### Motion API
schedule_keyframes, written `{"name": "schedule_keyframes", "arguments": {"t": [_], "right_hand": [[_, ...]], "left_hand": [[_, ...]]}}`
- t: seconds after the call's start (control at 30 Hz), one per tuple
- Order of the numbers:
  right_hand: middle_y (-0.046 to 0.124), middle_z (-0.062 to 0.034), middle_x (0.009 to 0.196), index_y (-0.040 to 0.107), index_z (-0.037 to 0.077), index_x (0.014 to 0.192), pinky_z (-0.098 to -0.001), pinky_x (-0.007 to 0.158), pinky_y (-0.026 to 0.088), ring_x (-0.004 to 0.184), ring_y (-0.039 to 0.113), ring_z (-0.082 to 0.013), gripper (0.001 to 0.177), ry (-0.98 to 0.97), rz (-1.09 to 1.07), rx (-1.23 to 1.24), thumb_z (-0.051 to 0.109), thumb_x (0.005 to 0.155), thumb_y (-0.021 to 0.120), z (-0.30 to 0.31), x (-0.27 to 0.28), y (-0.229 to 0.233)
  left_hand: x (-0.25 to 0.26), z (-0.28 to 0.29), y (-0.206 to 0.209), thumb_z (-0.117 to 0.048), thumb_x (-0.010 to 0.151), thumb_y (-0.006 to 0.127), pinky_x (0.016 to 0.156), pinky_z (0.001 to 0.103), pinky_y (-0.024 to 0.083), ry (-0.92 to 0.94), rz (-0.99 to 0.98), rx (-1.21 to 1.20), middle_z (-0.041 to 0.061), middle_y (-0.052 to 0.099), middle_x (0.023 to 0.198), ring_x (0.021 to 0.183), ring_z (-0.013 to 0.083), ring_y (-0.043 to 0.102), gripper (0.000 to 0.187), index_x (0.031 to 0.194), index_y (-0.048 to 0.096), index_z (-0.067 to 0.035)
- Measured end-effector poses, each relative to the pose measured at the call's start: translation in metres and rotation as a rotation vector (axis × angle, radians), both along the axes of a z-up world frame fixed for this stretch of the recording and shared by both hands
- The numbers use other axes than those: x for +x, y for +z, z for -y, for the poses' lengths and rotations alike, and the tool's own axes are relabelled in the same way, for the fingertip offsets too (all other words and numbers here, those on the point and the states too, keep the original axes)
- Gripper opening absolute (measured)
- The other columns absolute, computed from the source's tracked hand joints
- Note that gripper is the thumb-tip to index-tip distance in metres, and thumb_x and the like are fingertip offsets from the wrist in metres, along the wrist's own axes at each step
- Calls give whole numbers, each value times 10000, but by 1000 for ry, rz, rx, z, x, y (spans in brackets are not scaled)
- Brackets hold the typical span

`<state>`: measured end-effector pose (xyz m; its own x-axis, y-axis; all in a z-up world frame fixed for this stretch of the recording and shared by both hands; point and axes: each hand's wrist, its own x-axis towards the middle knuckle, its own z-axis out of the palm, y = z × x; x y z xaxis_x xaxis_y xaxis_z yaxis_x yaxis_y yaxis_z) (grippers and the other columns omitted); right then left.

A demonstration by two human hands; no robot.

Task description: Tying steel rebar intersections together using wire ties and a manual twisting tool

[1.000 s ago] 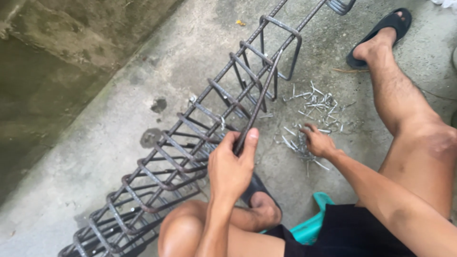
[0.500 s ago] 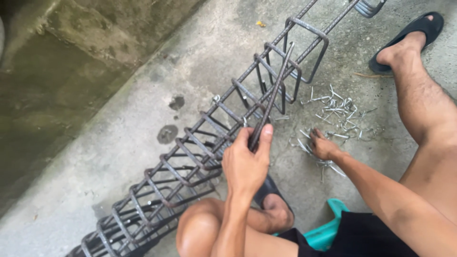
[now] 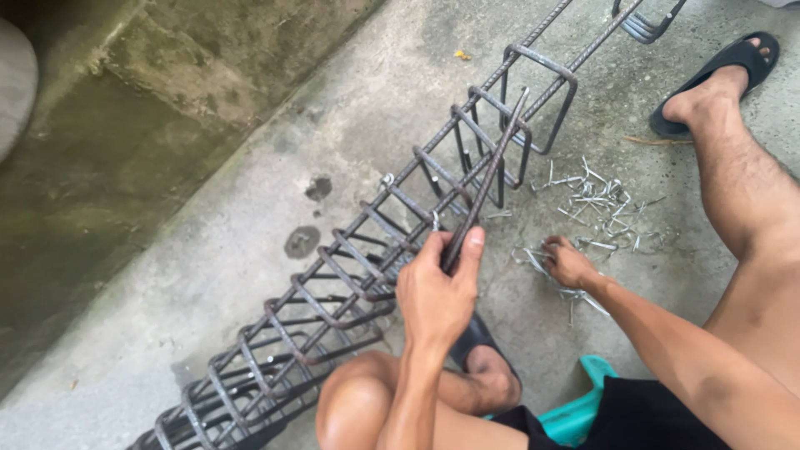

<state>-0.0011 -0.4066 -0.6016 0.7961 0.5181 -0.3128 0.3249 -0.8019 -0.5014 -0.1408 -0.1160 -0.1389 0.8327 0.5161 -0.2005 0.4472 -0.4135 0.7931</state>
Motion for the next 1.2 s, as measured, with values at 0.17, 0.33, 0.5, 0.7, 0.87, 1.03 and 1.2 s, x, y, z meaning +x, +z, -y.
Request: {"name": "schedule_keyframes", "arguments": {"t": [0.17, 0.33, 0.5, 0.7, 0.87, 1.03, 1.2], "right_hand": [[614, -194, 1350, 738, 87, 1245, -507, 1025, 543, 1229, 638, -434, 394, -148, 30, 92, 248, 899, 639, 0, 2, 48], [535, -129, 1486, 729, 164, 1287, -533, 967, 590, 1169, 683, -439, 433, -159, 12, -104, 310, 889, 640, -1, -1, 58], [527, -227, 1471, 686, 94, 1281, -593, 986, 562, 1153, 655, -527, 396, 168, -152, -36, 189, 913, 575, -61, -25, 117], [299, -78, 1665, 689, 253, 1311, -499, 1026, 584, 1143, 710, -419, 427, 235, -183, -403, 371, 910, 597, -64, -30, 31], [567, -47, 1421, 722, 217, 1244, -503, 949, 608, 1080, 737, -399, 376, 139, -137, -288, 316, 912, 575, -62, -28, 51], [758, -200, 1150, 784, 81, 1123, -548, 910, 572, 1053, 713, -453, 343, -154, -234, 119, 303, 891, 667, -54, -25, 100], [704, -127, 986, 773, 35, 1105, -322, 703, 501, 861, 616, -223, 311, -648, -513, 615, 277, 910, 757, -48, -29, 150]], "left_hand": [[1, 3, 6, -552, 898, 690, 626, 469, 543, 17, 59, -7, 176, 703, 646, 761, 442, 739, 389, 942, 766, -174], [1, 7, 9, -534, 900, 699, 595, 463, 534, 21, 102, -13, 185, 697, 635, 730, 446, 734, 372, 924, 768, -169], [1, 5, 5, -523, 898, 709, 578, 438, 527, 29, 113, -28, 154, 689, 614, 690, 412, 731, 349, 917, 768, -179], [2, 0, -1, -513, 902, 713, 577, 450, 511, 45, 98, -40, 183, 682, 628, 686, 426, 719, 362, 913, 768, -156], [0, 0, -6, -527, 892, 718, 610, 427, 533, 91, 109, -51, 165, 718, 677, 731, 393, 742, 342, 944, 780, -194], [2, 3, 5, -448, 944, 668, 689, 482, 560, 93, 209, -100, 218, 760, 821, 864, 442, 749, 342, 1118, 766, -169], [-1, 8, -7, -364, 973, 644, 802, 469, 588, 207, 322, -131, 208, 781, 951, 963, 393, 758, 332, 1174, 741, -118]]}}
